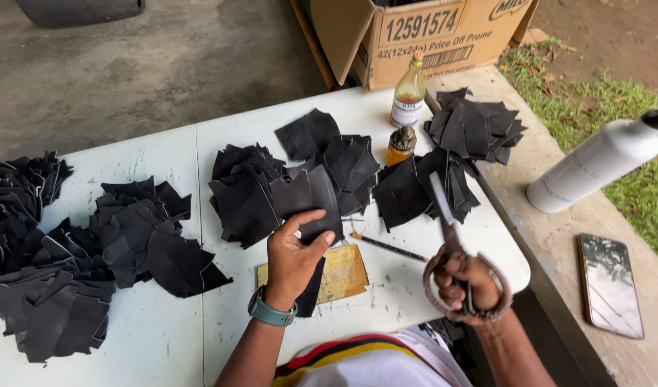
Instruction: The person uses a pencil to mark lines on black material pieces and then cuts them with scissors. They repeatedly pick up pieces, align them, mark them, and trim the edges, placing the finished pieces into a pile on the table.
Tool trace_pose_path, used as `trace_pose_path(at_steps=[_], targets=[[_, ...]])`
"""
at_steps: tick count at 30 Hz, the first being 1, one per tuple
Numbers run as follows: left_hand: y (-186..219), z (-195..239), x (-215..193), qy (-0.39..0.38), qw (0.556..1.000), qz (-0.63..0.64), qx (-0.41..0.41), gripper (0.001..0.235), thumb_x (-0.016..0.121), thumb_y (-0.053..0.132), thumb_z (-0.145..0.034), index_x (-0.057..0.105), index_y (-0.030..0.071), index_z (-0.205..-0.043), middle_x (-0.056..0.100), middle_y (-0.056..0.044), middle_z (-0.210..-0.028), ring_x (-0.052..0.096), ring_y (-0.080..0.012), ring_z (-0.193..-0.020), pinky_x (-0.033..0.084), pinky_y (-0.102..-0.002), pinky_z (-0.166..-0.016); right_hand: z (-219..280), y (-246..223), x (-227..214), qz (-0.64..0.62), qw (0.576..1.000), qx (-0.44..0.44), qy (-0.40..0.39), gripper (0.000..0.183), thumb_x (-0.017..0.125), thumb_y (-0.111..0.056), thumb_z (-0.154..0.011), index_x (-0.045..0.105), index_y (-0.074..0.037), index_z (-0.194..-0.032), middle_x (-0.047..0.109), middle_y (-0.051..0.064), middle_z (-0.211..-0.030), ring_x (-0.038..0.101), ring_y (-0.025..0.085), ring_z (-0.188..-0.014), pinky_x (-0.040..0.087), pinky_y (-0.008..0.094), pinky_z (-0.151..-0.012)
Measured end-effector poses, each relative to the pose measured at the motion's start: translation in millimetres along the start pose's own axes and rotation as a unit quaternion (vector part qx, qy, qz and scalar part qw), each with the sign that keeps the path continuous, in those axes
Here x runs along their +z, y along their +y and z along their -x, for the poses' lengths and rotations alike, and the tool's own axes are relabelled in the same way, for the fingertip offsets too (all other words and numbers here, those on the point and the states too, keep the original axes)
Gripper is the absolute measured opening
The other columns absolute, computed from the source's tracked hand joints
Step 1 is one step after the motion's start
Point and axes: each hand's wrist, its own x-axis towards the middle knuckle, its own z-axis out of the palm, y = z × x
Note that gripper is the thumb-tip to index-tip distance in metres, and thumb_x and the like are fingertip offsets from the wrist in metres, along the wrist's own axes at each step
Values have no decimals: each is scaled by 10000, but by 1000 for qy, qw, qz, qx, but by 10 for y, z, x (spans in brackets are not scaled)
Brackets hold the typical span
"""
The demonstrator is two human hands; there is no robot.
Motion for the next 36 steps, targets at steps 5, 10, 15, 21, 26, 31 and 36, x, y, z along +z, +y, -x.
trace_pose_path(at_steps=[5,10,15,21,26,31,36], targets=[[70,-6,-19,-4,998,-55,-39,423,748,14,-893,697,63,-1309,657,9,-722,427,14,-520,353,-180,-454,-138,-223,159,73,971,-209,-92,300,680,-252,-963,618,34,-1030,551,57,-611,485,135,-483,412,260,-432],[152,-80,17,1,1000,-19,2,402,740,14,-898,707,24,-1298,728,-41,-891,535,-2,-635,440,-188,-530,-165,148,236,-30,994,84,-64,293,729,-244,-983,592,-75,-786,493,-12,-582,427,78,-438,359,252,-378],[250,-116,85,7,999,-23,40,417,742,13,-886,687,9,-1299,766,-81,-1163,628,-49,-853,538,-223,-738,-286,619,654,258,963,80,9,300,672,-293,-945,536,-64,-808,496,14,-664,485,131,-586,435,291,-518],[372,-227,230,24,996,-5,83,424,730,7,-894,669,7,-1313,735,-111,-1256,676,-104,-1049,559,-259,-915,-467,633,964,393,918,37,-41,163,625,-204,-929,521,-84,-963,496,-5,-793,471,119,-715,451,274,-662],[425,-235,279,32,994,-30,100,423,736,10,-898,671,9,-1316,749,-124,-1233,703,-135,-1066,576,-281,-923,-492,580,1098,481,876,-5,-23,191,635,-235,-924,519,-99,-991,533,4,-801,516,132,-724,482,288,-688],[425,-237,271,33,991,-61,115,432,740,2,-894,671,18,-1320,754,-134,-1229,724,-150,-1063,590,-286,-911,-482,587,1129,521,853,-13,-21,235,650,-270,-944,511,-81,-957,564,45,-785,547,156,-718,502,314,-708],[419,-231,265,12,996,-55,67,435,734,13,-886,671,40,-1316,757,-133,-1201,745,-153,-1001,626,-279,-820,-495,679,1130,527,849,9,29,202,636,-255,-940,538,-84,-899,553,33,-690,515,139,-627,482,322,-611]])
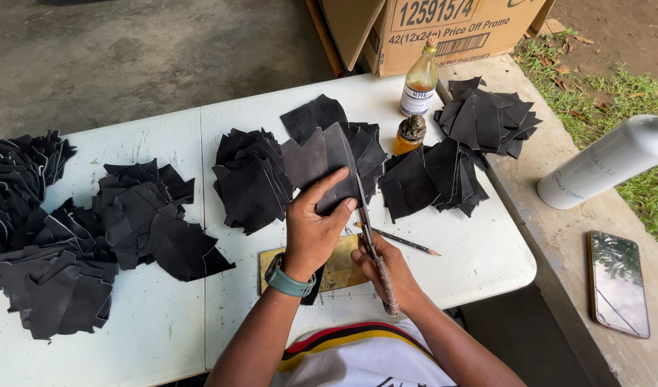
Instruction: The person uses a pencil to mark lines on black material pieces and then cuts them with scissors. They repeatedly pick up pieces, align them, mark them, and trim the edges, placing the finished pieces into a pile on the table.
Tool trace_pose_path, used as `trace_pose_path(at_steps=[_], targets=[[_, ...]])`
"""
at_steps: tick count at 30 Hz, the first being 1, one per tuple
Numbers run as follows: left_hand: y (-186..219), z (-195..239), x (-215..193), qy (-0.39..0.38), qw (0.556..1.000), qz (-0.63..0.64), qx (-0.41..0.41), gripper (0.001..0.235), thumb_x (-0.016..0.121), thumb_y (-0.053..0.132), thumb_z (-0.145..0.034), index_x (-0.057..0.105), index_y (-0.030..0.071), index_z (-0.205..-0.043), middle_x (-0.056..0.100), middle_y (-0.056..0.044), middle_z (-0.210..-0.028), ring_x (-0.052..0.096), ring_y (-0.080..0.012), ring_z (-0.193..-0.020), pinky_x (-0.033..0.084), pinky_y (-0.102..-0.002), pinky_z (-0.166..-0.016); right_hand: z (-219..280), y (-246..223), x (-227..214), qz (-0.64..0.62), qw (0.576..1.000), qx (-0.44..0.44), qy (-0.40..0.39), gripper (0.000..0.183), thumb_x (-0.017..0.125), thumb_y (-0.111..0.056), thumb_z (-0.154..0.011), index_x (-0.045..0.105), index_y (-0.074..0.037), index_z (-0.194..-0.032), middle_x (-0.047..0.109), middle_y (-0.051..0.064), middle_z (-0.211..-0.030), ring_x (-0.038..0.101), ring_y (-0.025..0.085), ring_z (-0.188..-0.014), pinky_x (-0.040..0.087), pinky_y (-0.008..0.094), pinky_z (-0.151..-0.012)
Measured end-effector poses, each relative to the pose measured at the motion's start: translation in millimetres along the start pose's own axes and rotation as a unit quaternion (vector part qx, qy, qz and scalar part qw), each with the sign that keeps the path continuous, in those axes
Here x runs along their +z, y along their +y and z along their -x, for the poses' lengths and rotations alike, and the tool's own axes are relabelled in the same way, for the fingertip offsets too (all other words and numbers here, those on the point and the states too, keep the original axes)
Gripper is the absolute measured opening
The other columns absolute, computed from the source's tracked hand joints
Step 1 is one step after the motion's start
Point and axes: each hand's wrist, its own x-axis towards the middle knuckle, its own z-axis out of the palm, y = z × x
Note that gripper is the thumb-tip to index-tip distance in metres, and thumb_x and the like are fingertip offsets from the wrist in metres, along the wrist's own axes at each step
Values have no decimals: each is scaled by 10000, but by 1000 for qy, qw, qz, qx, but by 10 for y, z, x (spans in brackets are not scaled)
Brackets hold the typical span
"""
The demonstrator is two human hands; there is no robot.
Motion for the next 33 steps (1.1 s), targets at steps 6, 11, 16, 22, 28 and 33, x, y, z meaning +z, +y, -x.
trace_pose_path(at_steps=[6,11,16,22,28,33], targets=[[-58,10,-9,-6,999,-7,36,440,750,20,-902,659,30,-1332,748,-146,-1226,736,-172,-1069,612,-290,-894,-9,99,65,-42,998,37,18,191,655,-200,-943,563,-76,-829,522,8,-612,461,117,-544,439,307,-524],[-82,20,-2,-17,999,-4,39,444,759,32,-907,654,27,-1339,732,-147,-1259,721,-174,-1111,602,-297,-943,-8,259,88,-19,997,-75,28,123,621,-90,-914,595,-67,-796,544,-5,-650,463,81,-600,445,266,-566],[-109,45,3,-9,1000,0,27,457,752,34,-906,643,24,-1350,717,-152,-1294,709,-174,-1136,596,-292,-954,-31,239,77,-36,998,-48,16,167,657,-112,-927,576,-35,-802,546,-5,-649,471,87,-603,461,268,-570],[-97,254,84,-36,999,-14,21,447,758,42,-901,656,2,-1334,725,-164,-1287,708,-189,-1158,585,-289,-959,-62,176,0,-32,993,-113,12,123,621,-147,-964,557,-42,-956,570,-17,-730,528,81,-655,490,257,-610],[-145,273,103,-47,999,2,-15,452,749,56,-897,652,11,-1336,734,-155,-1260,724,-162,-1078,618,-274,-872,-77,390,107,-115,993,-27,17,147,604,-128,-984,631,-43,-866,530,-21,-617,444,66,-524,398,249,-472],[-153,115,-39,-35,998,-1,56,501,752,37,-918,607,-11,-1395,661,-198,-1382,645,-208,-1236,545,-330,-1030,-79,484,114,-126,991,-34,-10,177,615,-117,-999,603,-45,-838,523,-22,-600,447,69,-500,388,244,-459]])
